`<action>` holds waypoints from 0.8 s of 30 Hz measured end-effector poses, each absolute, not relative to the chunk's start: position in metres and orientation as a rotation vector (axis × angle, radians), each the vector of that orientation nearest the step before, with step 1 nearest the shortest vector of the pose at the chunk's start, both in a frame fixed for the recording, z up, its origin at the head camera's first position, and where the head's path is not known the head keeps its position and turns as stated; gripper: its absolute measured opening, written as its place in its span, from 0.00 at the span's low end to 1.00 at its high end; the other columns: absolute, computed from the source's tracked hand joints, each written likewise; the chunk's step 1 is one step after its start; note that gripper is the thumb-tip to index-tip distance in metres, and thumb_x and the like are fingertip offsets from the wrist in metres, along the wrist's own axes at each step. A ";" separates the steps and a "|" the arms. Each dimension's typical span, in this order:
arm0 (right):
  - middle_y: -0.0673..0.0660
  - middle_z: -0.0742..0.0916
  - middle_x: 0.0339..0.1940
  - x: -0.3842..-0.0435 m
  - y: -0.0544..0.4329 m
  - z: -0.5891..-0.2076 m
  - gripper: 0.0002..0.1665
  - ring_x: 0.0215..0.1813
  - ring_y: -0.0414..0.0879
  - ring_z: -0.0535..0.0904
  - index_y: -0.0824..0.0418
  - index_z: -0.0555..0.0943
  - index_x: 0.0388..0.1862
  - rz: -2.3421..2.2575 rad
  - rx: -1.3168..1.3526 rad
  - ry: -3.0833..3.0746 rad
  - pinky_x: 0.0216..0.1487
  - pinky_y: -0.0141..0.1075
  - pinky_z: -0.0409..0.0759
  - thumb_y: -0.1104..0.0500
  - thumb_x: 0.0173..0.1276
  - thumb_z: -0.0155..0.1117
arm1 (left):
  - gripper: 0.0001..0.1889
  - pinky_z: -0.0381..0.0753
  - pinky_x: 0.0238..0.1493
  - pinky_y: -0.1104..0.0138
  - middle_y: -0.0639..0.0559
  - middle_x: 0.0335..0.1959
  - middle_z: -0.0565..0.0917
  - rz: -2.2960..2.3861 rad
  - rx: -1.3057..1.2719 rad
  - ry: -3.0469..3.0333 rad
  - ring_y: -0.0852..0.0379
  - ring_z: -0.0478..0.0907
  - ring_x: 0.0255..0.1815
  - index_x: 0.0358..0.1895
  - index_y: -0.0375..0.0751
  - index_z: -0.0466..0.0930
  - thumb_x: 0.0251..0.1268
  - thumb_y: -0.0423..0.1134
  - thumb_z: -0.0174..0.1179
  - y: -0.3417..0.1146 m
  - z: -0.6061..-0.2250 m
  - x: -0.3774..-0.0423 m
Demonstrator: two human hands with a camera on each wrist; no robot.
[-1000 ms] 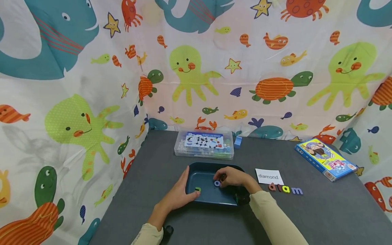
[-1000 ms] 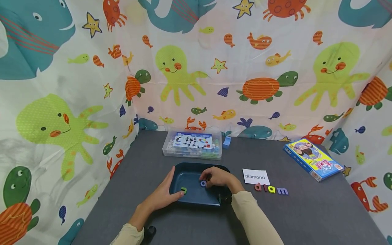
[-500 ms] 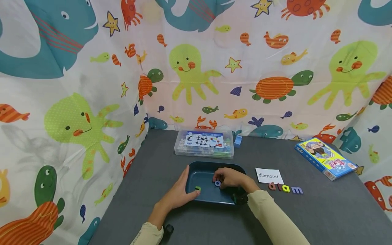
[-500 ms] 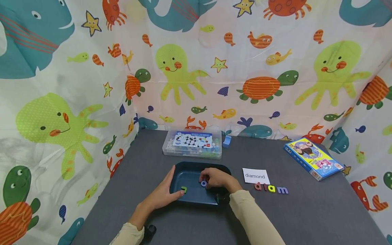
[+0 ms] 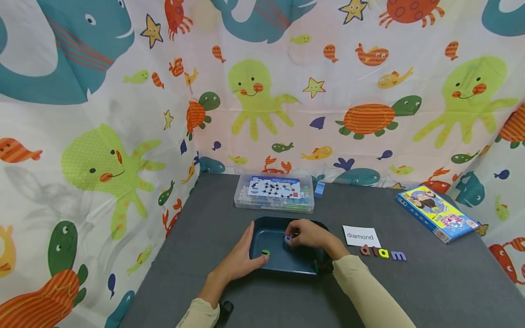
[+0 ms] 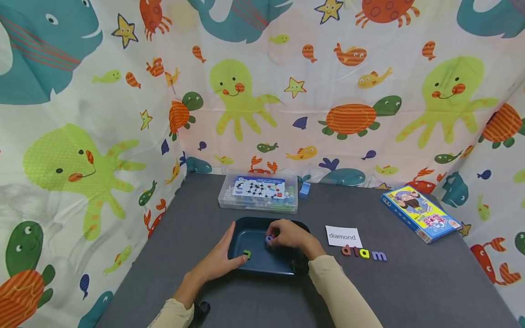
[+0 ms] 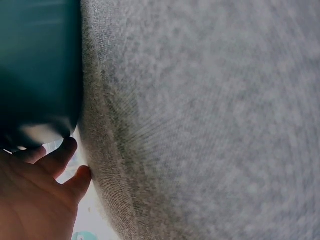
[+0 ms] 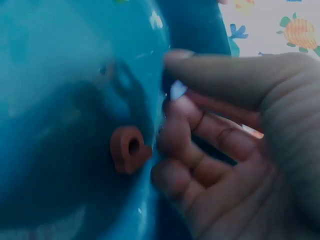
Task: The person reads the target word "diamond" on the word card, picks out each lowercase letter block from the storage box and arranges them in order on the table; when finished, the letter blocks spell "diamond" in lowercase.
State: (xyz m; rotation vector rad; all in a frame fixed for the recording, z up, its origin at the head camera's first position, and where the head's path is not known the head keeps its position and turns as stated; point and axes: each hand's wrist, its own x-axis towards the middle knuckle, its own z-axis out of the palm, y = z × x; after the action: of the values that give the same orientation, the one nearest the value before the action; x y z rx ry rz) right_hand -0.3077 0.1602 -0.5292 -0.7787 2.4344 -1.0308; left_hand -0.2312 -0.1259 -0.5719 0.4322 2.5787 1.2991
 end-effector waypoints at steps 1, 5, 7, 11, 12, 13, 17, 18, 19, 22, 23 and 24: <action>0.50 0.84 0.37 -0.307 0.160 -0.527 0.06 0.38 0.47 0.79 0.59 0.87 0.45 -1.051 -0.761 2.430 0.42 0.42 0.82 0.62 0.73 0.74 | 0.60 0.54 0.79 0.37 0.48 0.90 0.40 1.298 0.430 2.581 0.42 0.47 0.87 0.90 0.53 0.32 0.70 0.63 0.66 -0.126 -0.572 -0.231; 0.53 0.86 0.37 -0.304 0.161 -0.520 0.07 0.36 0.49 0.83 0.63 0.84 0.48 -1.133 -0.735 2.394 0.41 0.42 0.86 0.63 0.74 0.72 | 0.60 0.54 0.79 0.37 0.47 0.90 0.40 1.290 0.430 2.588 0.41 0.47 0.87 0.90 0.52 0.32 0.70 0.64 0.66 -0.126 -0.572 -0.231; 0.54 0.86 0.36 -0.302 0.162 -0.518 0.08 0.34 0.51 0.84 0.65 0.83 0.49 -1.174 -0.733 2.376 0.39 0.42 0.87 0.64 0.75 0.71 | 0.60 0.55 0.79 0.36 0.46 0.90 0.41 1.292 0.438 2.591 0.40 0.48 0.87 0.90 0.52 0.32 0.70 0.64 0.66 -0.126 -0.573 -0.230; 0.55 0.87 0.35 -0.298 0.165 -0.513 0.09 0.34 0.57 0.85 0.66 0.82 0.50 -1.254 -0.733 2.358 0.40 0.44 0.88 0.64 0.75 0.70 | 0.59 0.55 0.78 0.35 0.46 0.90 0.41 1.312 0.443 2.590 0.40 0.48 0.87 0.90 0.50 0.33 0.70 0.62 0.67 -0.127 -0.572 -0.229; 0.56 0.87 0.35 -0.297 0.167 -0.512 0.10 0.35 0.59 0.85 0.66 0.82 0.51 -1.268 -0.732 2.357 0.41 0.44 0.88 0.63 0.76 0.70 | 0.59 0.55 0.78 0.35 0.46 0.90 0.41 1.316 0.440 2.592 0.40 0.48 0.87 0.90 0.50 0.33 0.71 0.61 0.67 -0.127 -0.572 -0.229; 0.56 0.87 0.35 -0.295 0.168 -0.511 0.10 0.36 0.61 0.86 0.67 0.82 0.51 -1.280 -0.727 2.359 0.42 0.45 0.88 0.63 0.76 0.70 | 0.59 0.54 0.78 0.35 0.46 0.90 0.41 1.320 0.439 2.592 0.40 0.48 0.87 0.90 0.50 0.34 0.71 0.61 0.67 -0.127 -0.572 -0.229; 0.55 0.88 0.37 -0.290 0.177 -0.507 0.11 0.40 0.58 0.87 0.66 0.83 0.51 -1.290 -0.720 2.428 0.47 0.45 0.87 0.61 0.76 0.70 | 0.59 0.54 0.79 0.36 0.47 0.90 0.41 1.309 0.439 2.594 0.41 0.47 0.87 0.90 0.51 0.33 0.71 0.61 0.67 -0.126 -0.571 -0.229; 0.54 0.88 0.38 -0.288 0.180 -0.506 0.11 0.40 0.55 0.87 0.65 0.84 0.51 -1.282 -0.715 2.460 0.47 0.45 0.87 0.60 0.76 0.71 | 0.59 0.54 0.79 0.36 0.47 0.90 0.41 1.309 0.440 2.590 0.41 0.47 0.87 0.90 0.51 0.33 0.71 0.61 0.67 -0.126 -0.571 -0.229; 0.54 0.88 0.38 -0.287 0.183 -0.505 0.11 0.41 0.53 0.86 0.65 0.84 0.51 -1.276 -0.711 2.490 0.48 0.45 0.86 0.60 0.76 0.71 | 0.59 0.54 0.79 0.36 0.47 0.90 0.41 1.308 0.440 2.584 0.41 0.47 0.87 0.90 0.51 0.33 0.71 0.61 0.67 -0.125 -0.571 -0.230; 0.52 0.87 0.39 -0.283 0.191 -0.503 0.11 0.42 0.47 0.84 0.63 0.85 0.51 -1.258 -0.702 2.560 0.47 0.44 0.85 0.59 0.75 0.72 | 0.59 0.53 0.79 0.35 0.48 0.90 0.40 1.317 0.437 2.562 0.42 0.46 0.87 0.90 0.52 0.33 0.71 0.61 0.67 -0.124 -0.570 -0.231; 0.52 0.86 0.39 -0.282 0.194 -0.502 0.11 0.42 0.47 0.83 0.63 0.85 0.51 -1.255 -0.700 2.575 0.47 0.44 0.84 0.59 0.75 0.72 | 0.59 0.53 0.79 0.35 0.48 0.90 0.40 1.320 0.435 2.557 0.42 0.46 0.87 0.90 0.52 0.32 0.71 0.61 0.67 -0.124 -0.570 -0.231; 0.52 0.86 0.39 -0.281 0.197 -0.501 0.11 0.41 0.47 0.83 0.62 0.86 0.51 -1.254 -0.687 2.585 0.46 0.44 0.84 0.58 0.75 0.72 | 0.59 0.53 0.79 0.35 0.48 0.90 0.40 1.324 0.434 2.553 0.42 0.45 0.87 0.90 0.52 0.32 0.71 0.61 0.67 -0.123 -0.570 -0.232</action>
State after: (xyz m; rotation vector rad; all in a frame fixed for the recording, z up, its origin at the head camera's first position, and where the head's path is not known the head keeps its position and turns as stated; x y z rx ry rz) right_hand -0.2809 0.1971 -0.5012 -0.6874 2.5853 -1.2540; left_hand -0.2316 -0.1235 -0.5699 0.4345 2.5529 1.3236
